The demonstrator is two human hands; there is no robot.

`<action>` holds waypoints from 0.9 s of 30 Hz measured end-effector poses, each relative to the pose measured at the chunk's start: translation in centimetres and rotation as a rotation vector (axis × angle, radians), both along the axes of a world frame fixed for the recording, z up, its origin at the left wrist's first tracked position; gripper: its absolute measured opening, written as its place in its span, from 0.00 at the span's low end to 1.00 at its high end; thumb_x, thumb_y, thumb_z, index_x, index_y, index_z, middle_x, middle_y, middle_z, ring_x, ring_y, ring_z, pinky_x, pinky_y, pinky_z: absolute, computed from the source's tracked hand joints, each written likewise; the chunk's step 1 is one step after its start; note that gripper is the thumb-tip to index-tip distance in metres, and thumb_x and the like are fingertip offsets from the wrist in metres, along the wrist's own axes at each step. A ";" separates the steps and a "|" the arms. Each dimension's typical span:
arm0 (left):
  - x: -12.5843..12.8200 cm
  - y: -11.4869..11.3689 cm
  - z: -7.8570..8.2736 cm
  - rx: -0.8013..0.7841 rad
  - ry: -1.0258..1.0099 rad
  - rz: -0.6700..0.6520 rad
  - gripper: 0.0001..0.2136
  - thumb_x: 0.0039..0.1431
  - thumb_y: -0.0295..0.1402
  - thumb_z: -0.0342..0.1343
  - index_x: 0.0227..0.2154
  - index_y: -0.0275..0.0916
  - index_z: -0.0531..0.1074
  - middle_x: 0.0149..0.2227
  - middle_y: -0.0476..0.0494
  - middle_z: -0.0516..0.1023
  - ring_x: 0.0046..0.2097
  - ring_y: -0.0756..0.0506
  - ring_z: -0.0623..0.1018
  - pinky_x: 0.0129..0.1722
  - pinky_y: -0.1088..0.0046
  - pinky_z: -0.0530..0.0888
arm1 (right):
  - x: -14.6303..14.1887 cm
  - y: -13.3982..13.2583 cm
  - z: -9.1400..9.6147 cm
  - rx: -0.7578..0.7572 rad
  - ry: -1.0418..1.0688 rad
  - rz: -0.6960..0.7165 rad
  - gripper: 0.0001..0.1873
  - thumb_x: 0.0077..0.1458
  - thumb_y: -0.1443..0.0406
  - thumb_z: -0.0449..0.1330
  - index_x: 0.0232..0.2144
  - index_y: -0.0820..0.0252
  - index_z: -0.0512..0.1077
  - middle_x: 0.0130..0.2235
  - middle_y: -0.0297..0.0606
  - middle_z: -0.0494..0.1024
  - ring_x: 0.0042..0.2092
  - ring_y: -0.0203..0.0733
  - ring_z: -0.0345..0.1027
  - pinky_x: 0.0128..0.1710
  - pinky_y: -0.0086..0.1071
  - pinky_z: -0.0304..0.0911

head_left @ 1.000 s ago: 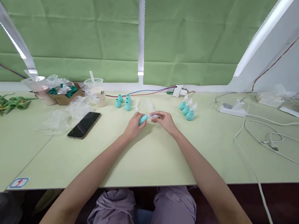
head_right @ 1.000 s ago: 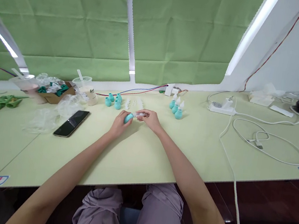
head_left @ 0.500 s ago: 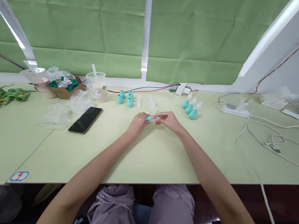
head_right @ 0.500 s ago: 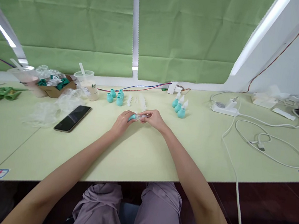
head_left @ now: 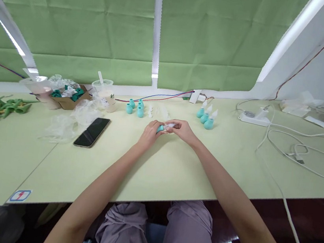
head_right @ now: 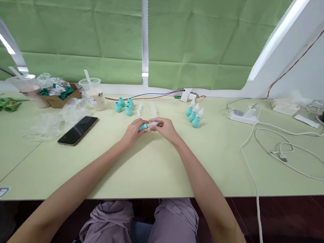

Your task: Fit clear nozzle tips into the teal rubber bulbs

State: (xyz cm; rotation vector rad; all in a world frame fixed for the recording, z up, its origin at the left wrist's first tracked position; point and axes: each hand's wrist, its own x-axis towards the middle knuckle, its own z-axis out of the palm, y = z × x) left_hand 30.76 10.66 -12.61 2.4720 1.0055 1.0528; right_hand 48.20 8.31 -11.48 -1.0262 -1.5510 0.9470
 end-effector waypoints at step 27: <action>-5.8 6.2 -1.7 -0.303 -0.583 0.492 0.16 0.61 0.46 0.39 0.43 0.39 0.57 0.38 0.43 0.70 0.29 0.50 0.74 0.34 0.69 0.69 | 4.7 2.2 -0.6 0.048 0.145 -0.495 0.25 0.34 0.52 0.67 0.32 0.64 0.72 0.33 0.40 0.76 0.37 0.44 0.71 0.38 0.38 0.70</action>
